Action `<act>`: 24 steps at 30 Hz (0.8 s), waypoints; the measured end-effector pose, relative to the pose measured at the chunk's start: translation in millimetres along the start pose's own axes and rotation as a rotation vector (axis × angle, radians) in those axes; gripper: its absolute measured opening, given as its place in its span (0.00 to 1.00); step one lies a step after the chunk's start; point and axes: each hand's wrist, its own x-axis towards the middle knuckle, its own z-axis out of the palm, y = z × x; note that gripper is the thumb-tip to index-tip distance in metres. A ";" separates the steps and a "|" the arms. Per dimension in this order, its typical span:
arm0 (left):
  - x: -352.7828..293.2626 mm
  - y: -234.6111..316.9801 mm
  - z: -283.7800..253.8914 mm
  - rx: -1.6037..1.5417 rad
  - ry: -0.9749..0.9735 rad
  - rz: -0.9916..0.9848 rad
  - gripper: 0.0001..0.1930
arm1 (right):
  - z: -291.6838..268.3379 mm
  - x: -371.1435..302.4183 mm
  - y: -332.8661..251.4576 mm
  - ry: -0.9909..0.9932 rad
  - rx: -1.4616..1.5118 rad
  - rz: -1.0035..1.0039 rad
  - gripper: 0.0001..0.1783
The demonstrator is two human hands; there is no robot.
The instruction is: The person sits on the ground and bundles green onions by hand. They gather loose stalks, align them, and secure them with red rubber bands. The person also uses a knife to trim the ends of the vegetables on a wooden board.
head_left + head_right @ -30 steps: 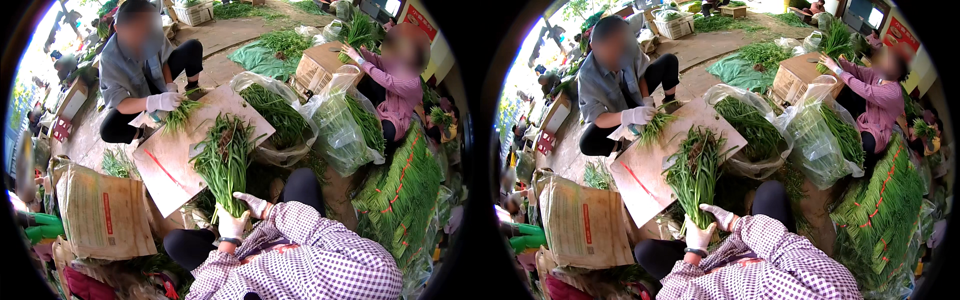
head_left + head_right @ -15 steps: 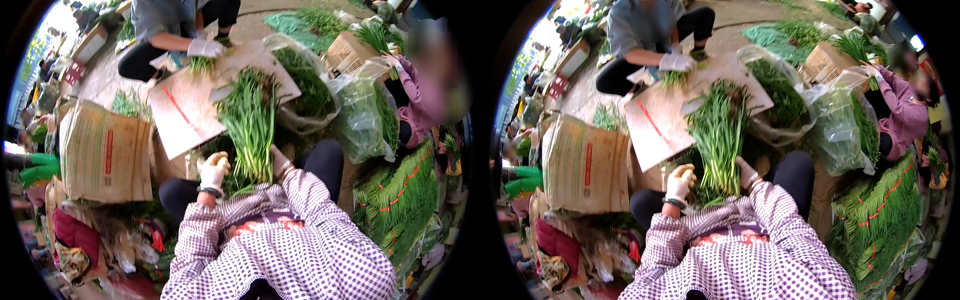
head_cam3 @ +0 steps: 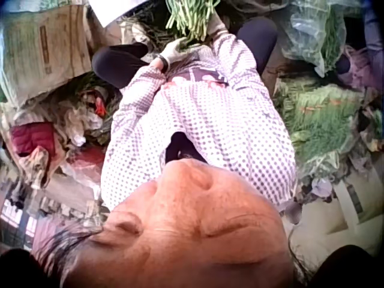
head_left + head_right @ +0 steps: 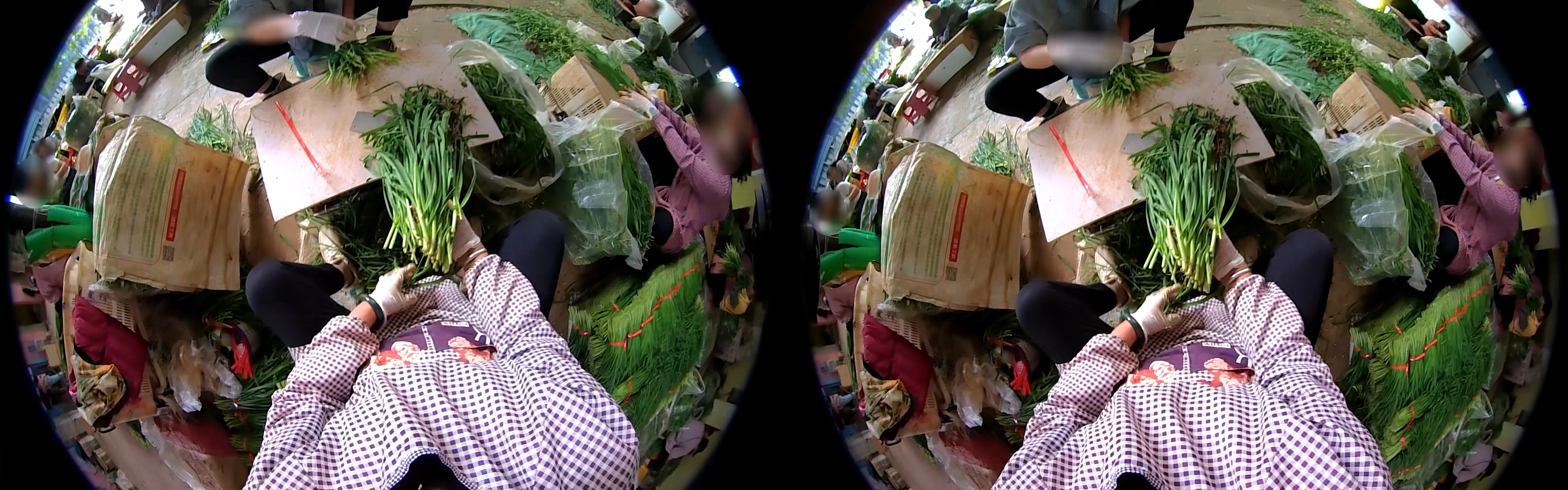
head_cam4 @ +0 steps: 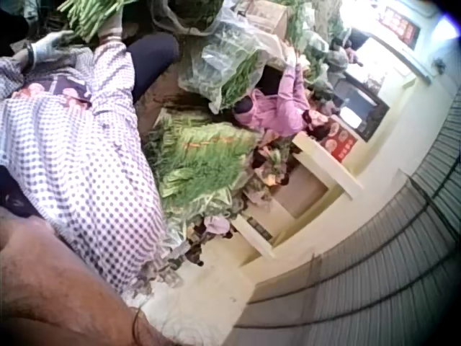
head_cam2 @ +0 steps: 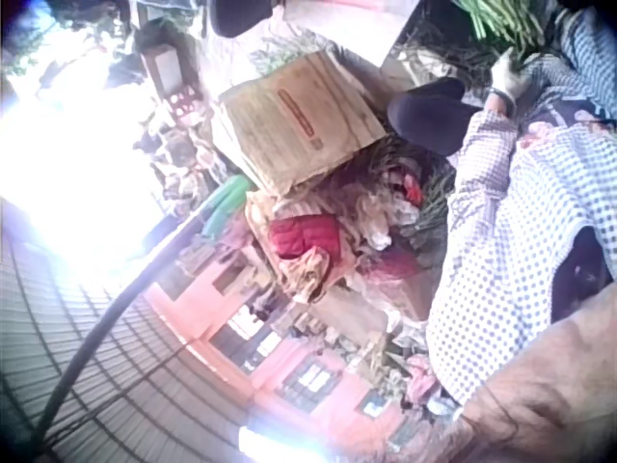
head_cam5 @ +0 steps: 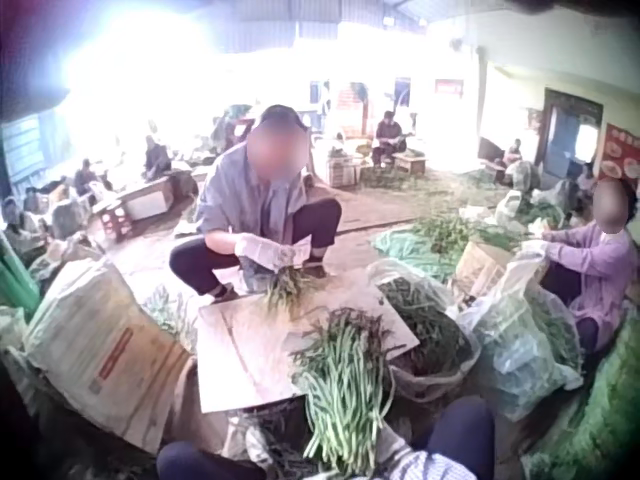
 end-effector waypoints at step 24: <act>-78.5 206.2 -194.6 -0.891 0.449 0.126 0.15 | 1.0 16.0 -10.0 -0.092 0.050 0.005 0.33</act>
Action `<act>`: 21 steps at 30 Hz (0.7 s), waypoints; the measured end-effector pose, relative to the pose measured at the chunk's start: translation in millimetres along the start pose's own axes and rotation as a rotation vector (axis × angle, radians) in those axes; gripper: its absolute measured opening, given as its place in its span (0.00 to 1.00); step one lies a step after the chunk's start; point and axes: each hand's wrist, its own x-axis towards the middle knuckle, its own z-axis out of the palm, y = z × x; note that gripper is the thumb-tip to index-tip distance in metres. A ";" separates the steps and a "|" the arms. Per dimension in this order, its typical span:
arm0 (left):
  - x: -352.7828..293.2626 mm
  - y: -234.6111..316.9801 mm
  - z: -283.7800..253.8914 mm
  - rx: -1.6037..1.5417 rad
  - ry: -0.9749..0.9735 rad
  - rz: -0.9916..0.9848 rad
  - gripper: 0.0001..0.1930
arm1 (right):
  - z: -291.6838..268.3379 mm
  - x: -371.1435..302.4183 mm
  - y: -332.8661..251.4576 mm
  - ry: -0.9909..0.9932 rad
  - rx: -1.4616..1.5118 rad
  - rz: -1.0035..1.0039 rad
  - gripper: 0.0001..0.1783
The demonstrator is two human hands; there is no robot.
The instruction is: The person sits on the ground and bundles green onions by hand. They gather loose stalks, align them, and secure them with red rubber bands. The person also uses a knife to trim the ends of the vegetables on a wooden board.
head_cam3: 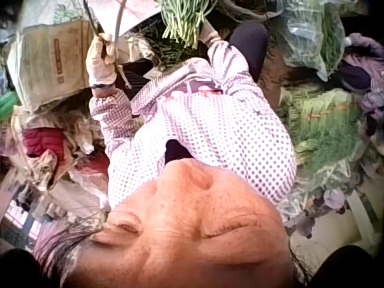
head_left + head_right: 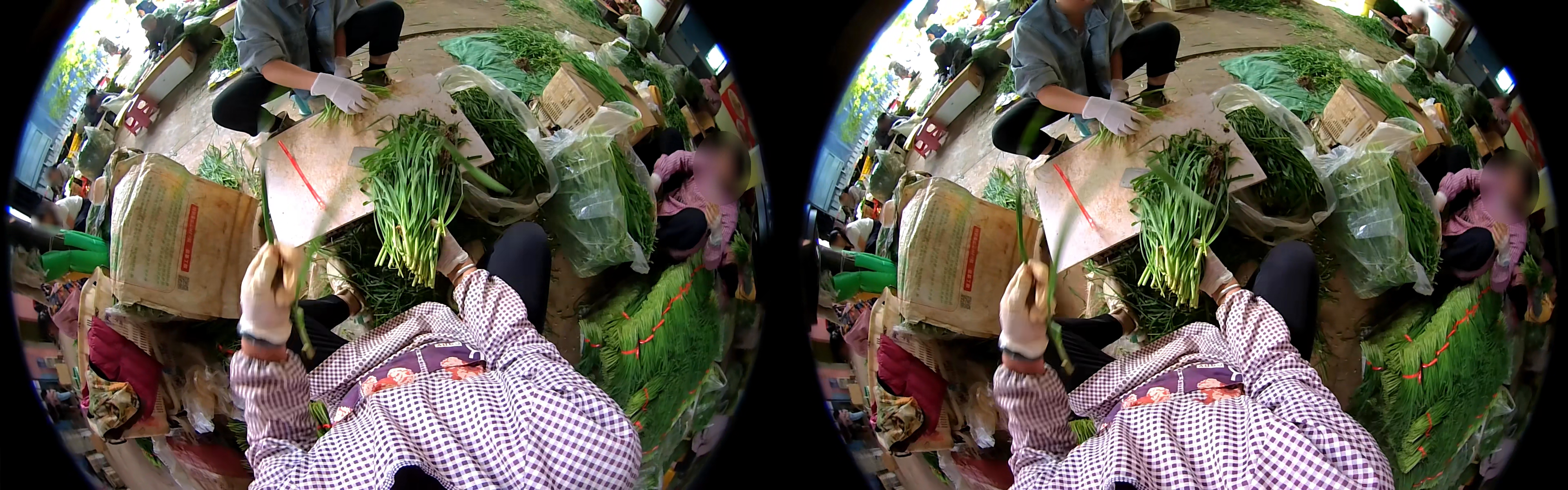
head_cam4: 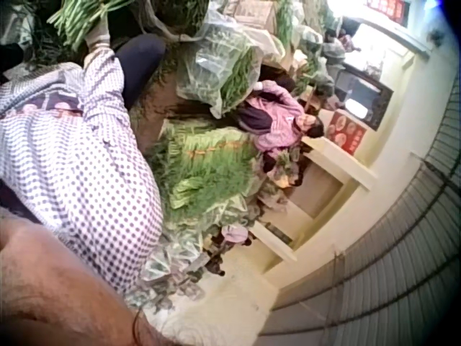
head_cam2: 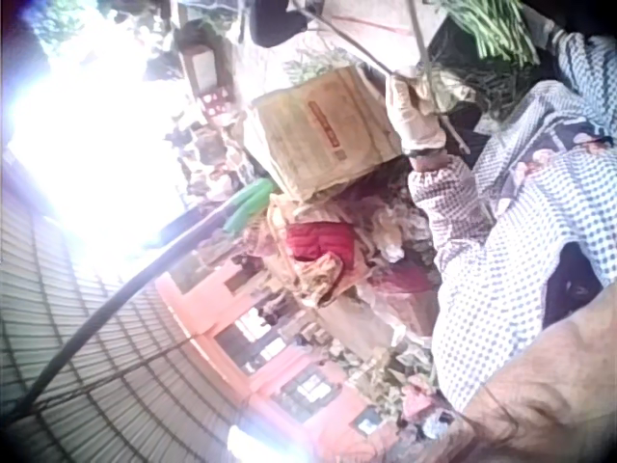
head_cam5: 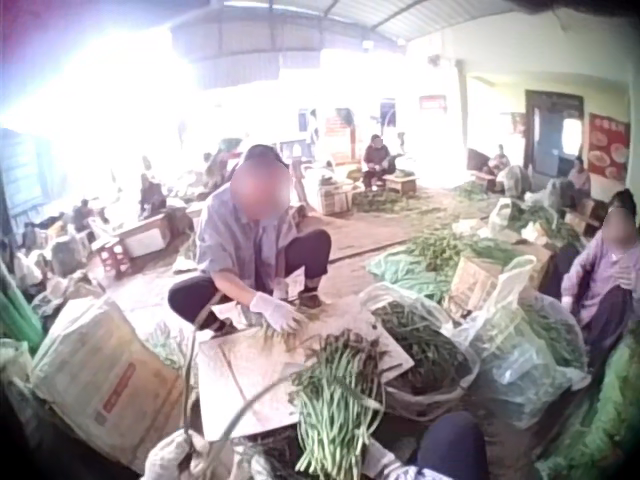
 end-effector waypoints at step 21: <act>126.1 -264.2 6.4 0.044 -0.111 -0.312 0.39 | -20.9 -16.3 28.8 0.088 -0.712 0.222 0.27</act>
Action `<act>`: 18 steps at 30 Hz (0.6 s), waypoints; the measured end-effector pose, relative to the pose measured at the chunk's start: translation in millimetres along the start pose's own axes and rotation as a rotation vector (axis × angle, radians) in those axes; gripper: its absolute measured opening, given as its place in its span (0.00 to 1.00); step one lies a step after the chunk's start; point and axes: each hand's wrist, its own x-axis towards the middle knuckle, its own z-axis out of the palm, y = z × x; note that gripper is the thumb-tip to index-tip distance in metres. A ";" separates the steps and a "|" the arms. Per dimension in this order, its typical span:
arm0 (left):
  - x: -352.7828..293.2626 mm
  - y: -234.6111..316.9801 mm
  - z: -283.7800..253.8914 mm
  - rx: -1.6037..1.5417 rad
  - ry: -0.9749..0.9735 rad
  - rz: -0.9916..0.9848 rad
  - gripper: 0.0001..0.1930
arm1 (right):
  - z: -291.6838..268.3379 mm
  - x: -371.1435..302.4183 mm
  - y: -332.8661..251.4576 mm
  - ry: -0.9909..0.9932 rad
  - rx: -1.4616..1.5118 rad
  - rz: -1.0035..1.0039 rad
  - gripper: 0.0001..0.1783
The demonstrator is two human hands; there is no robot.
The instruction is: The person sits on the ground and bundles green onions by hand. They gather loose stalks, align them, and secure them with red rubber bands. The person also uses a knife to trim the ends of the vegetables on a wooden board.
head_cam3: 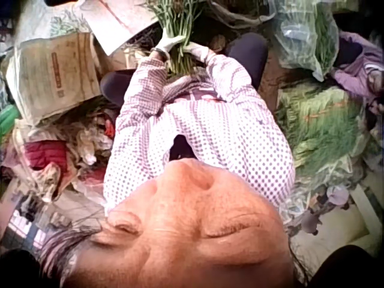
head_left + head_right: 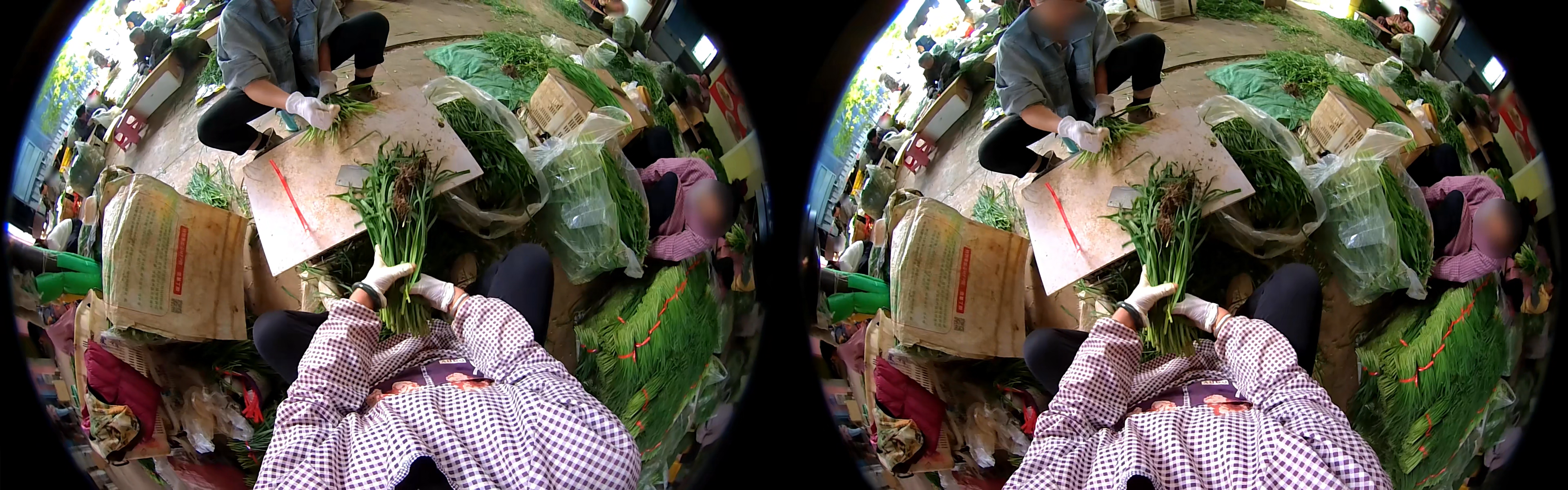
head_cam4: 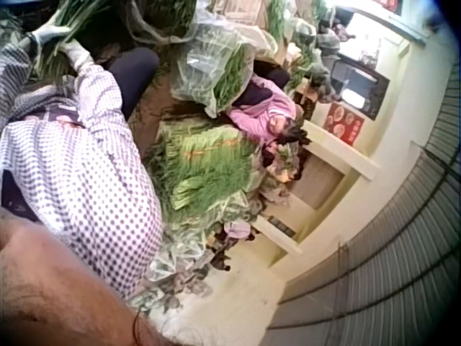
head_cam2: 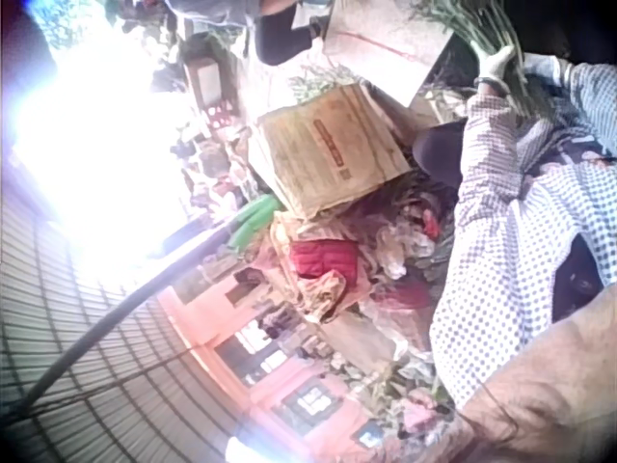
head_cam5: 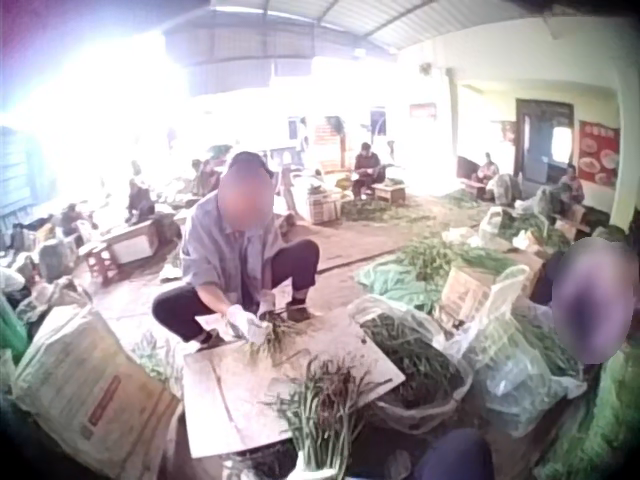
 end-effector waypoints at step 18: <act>-143.6 154.0 -12.2 0.572 -0.320 -0.851 0.28 | 232.5 -61.5 3.3 -0.033 0.571 0.219 0.19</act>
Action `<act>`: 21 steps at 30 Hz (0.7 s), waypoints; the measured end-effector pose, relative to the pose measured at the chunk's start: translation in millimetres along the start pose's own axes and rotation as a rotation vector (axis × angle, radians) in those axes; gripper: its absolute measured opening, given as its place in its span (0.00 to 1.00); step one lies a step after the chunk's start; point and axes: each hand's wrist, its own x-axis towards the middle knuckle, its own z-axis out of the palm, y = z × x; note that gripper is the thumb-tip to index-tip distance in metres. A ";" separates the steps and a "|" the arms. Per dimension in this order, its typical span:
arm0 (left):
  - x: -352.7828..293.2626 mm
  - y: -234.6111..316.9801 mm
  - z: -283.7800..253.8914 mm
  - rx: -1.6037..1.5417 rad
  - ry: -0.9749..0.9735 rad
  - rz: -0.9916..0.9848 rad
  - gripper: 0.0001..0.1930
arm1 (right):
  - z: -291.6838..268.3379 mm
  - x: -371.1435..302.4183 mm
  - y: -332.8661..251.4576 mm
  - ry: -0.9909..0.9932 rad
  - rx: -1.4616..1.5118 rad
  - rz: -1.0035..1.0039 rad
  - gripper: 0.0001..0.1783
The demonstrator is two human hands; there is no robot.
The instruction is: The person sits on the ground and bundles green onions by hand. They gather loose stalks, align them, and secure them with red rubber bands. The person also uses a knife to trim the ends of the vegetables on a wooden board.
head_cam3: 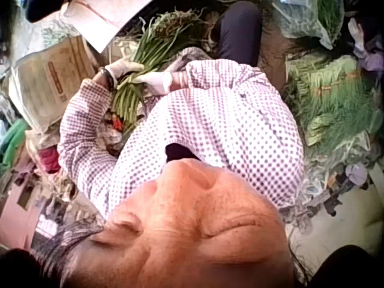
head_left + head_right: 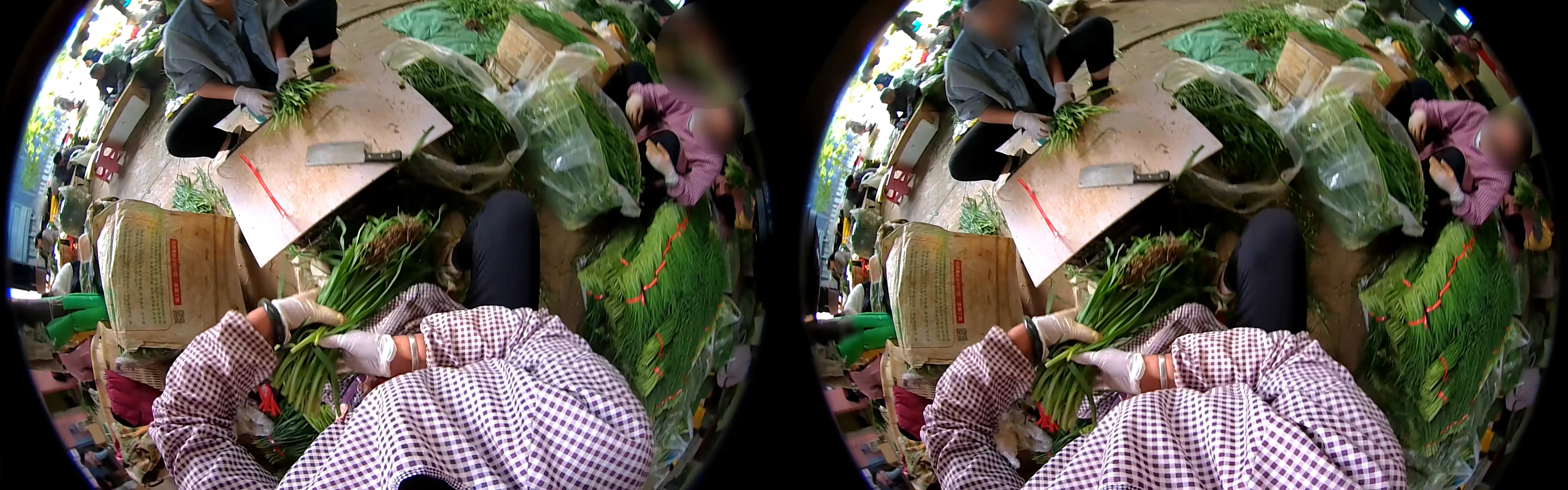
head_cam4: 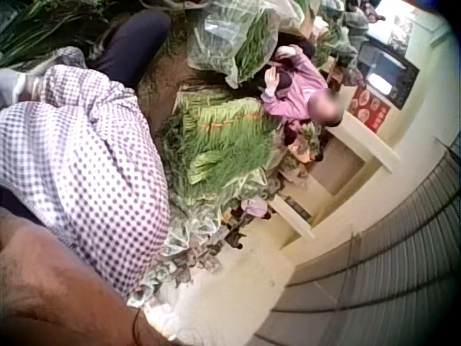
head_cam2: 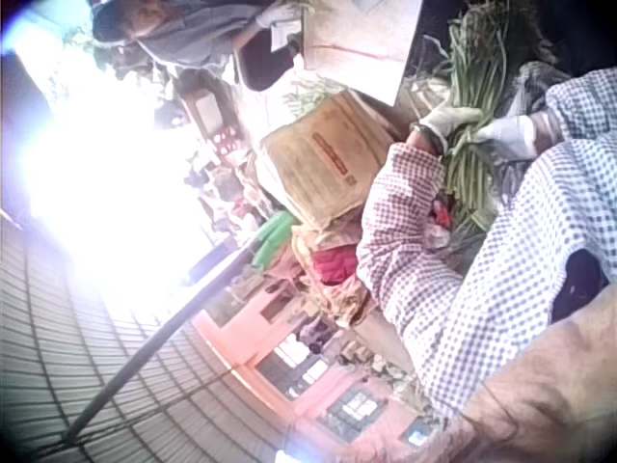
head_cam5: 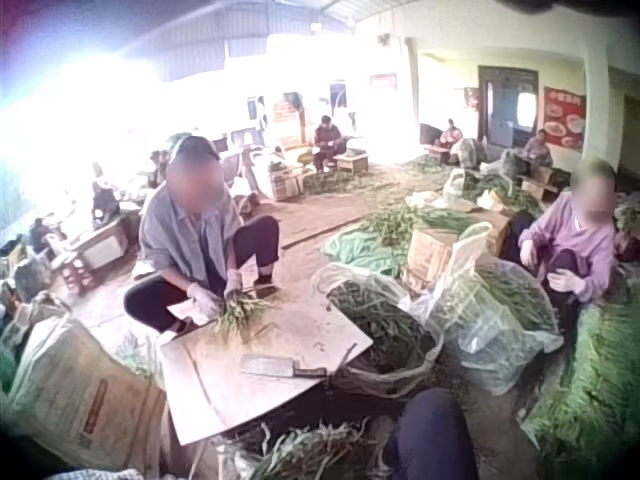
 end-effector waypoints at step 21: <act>43.7 -29.0 5.4 -0.621 -0.065 -0.549 0.17 | -45.5 -2.2 -4.2 -0.071 0.223 0.289 0.21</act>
